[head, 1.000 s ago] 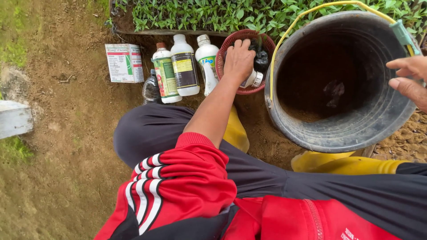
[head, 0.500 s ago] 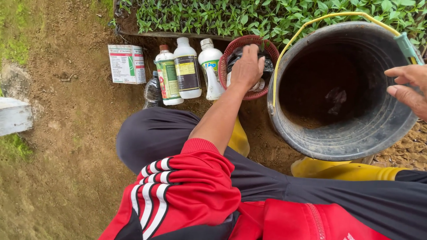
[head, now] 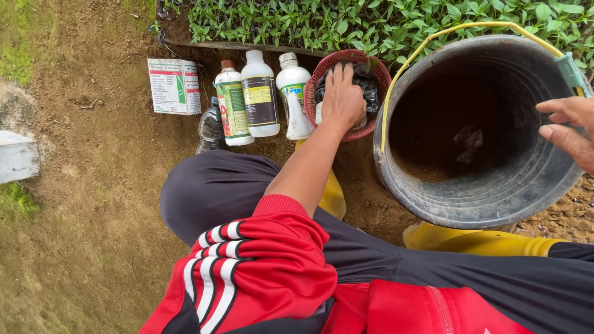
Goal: The person sits on the ground and opens a small plastic packet, pouring its contents into a black bucket. They then mix the contents with soil using their hands, form the mixture into small balls, and place them into a tray of soil blocks.
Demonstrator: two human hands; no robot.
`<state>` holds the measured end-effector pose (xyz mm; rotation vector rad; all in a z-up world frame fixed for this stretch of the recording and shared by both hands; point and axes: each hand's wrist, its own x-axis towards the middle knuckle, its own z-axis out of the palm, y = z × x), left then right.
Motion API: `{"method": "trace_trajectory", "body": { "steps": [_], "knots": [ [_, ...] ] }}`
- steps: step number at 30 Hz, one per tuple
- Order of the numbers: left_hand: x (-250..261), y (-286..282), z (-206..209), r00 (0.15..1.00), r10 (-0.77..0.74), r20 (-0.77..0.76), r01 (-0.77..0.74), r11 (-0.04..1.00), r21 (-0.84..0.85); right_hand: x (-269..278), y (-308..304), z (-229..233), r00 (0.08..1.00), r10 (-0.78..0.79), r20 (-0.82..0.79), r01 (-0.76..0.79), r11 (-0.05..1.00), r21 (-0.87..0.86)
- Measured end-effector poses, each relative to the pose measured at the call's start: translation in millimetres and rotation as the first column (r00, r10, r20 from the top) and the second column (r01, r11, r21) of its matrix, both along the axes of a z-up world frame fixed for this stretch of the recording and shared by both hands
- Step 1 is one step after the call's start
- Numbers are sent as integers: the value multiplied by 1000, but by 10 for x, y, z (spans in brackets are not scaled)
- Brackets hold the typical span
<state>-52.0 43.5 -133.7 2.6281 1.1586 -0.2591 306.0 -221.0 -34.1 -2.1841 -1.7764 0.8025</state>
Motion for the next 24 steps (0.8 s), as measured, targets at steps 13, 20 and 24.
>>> {"method": "trace_trajectory", "body": {
  "steps": [13,20,24],
  "knots": [
    [203,319,169,808,586,-62,-551,714,-431,-40,17,58,1000,-27,-10,27,999,-44],
    [456,388,112,842,490,-225,-539,782,-312,20,-26,72,998,-5,69,11,997,-74],
    [488,349,-114,783,592,-193,-622,731,-282,-47,58,171,996,20,89,-8,992,-130]
  ]
}}
